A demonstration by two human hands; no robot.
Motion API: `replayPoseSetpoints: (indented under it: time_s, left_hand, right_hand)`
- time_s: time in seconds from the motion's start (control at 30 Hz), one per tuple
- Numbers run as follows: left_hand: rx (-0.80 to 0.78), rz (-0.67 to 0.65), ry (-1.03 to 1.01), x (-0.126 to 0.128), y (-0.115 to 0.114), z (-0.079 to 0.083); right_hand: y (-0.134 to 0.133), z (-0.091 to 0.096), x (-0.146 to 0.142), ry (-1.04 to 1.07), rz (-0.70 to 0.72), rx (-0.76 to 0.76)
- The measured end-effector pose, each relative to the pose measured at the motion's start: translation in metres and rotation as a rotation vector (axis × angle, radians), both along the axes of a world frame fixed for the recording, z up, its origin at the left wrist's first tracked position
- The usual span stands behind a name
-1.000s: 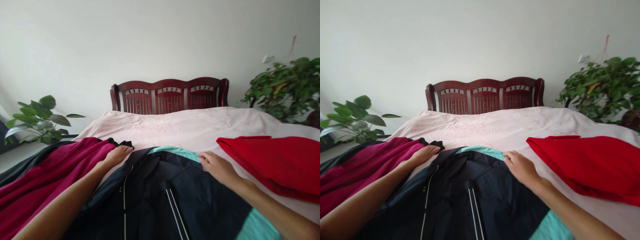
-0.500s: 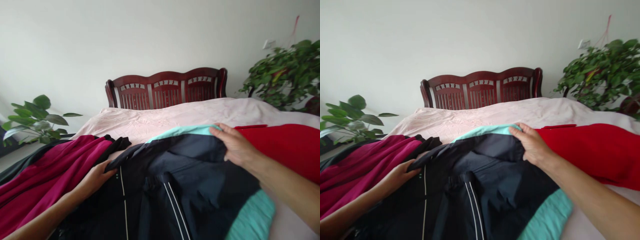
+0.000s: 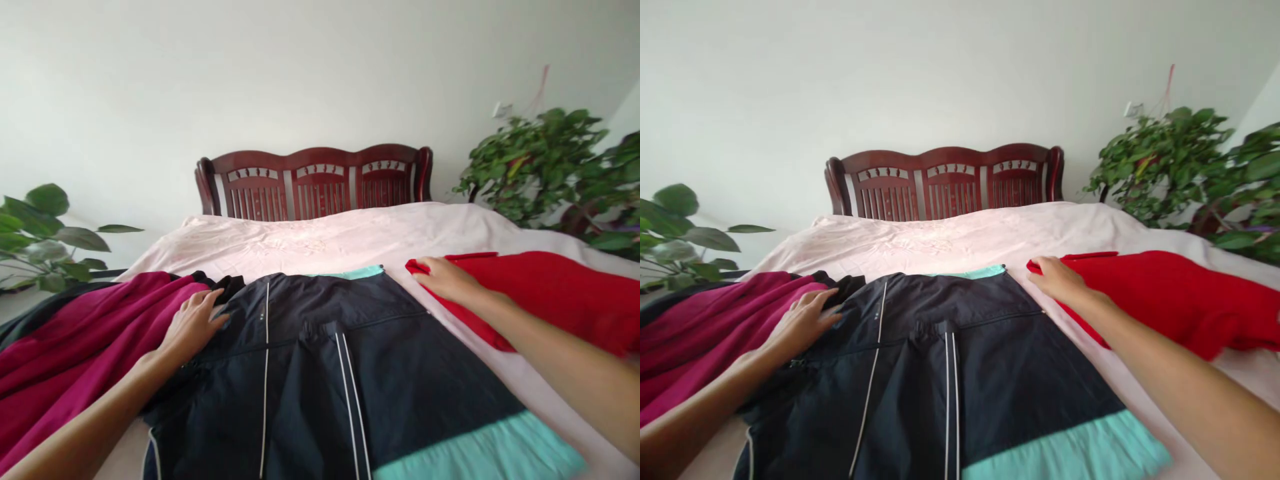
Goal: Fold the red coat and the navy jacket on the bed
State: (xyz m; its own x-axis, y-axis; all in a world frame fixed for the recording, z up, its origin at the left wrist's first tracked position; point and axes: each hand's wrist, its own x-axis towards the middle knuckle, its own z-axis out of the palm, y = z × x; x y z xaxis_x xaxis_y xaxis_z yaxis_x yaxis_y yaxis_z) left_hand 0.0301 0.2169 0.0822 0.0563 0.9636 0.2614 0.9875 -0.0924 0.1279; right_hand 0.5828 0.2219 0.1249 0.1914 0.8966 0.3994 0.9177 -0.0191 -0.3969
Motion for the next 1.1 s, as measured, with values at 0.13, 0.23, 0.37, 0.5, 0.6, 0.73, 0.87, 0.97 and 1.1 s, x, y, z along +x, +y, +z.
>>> replayPoseSetpoints:
  time_s: [0.13, 0.23, 0.37, 0.5, 0.6, 0.73, 0.87, 0.97, 1.1]
  left_hand:
    - [0.013, 0.011, 0.042, -0.039, -0.06, -0.043]
    - [-0.002, 0.16, -0.008, -0.054, -0.086, -0.063]
    - [-0.078, 0.208, -0.148, -0.049, -0.087, -0.062]
    - [-0.113, 0.194, -0.11, -0.039, -0.089, -0.043]
    - [-0.108, 0.182, -0.072, -0.043, -0.099, -0.039]
    - [-0.164, 0.197, -0.032, -0.051, -0.109, -0.04]
    - [-0.029, 0.202, 0.105, -0.033, -0.118, -0.031]
    - [0.096, 0.0, 0.11, 0.0, -0.128, -0.03]
    - [0.017, -0.217, 0.115, 0.036, -0.138, -0.049]
  right_hand:
    - [-0.069, -0.071, 0.01, -0.128, 0.003, -0.239]
    - [-0.108, -0.096, 0.006, -0.24, -0.087, -0.295]
    - [-0.127, -0.101, -0.014, -0.431, -0.194, -0.268]
    - [-0.131, -0.094, -0.02, -0.497, -0.159, -0.226]
    - [-0.135, -0.092, -0.008, -0.506, -0.164, -0.225]
    - [-0.142, -0.092, 0.006, -0.52, -0.195, -0.27]
    - [-0.151, -0.08, -0.013, -0.657, -0.198, -0.225]
    - [-0.16, -0.077, -0.057, -0.613, -0.115, -0.102]
    - [-0.173, -0.097, -0.126, -0.454, 0.138, -0.099]
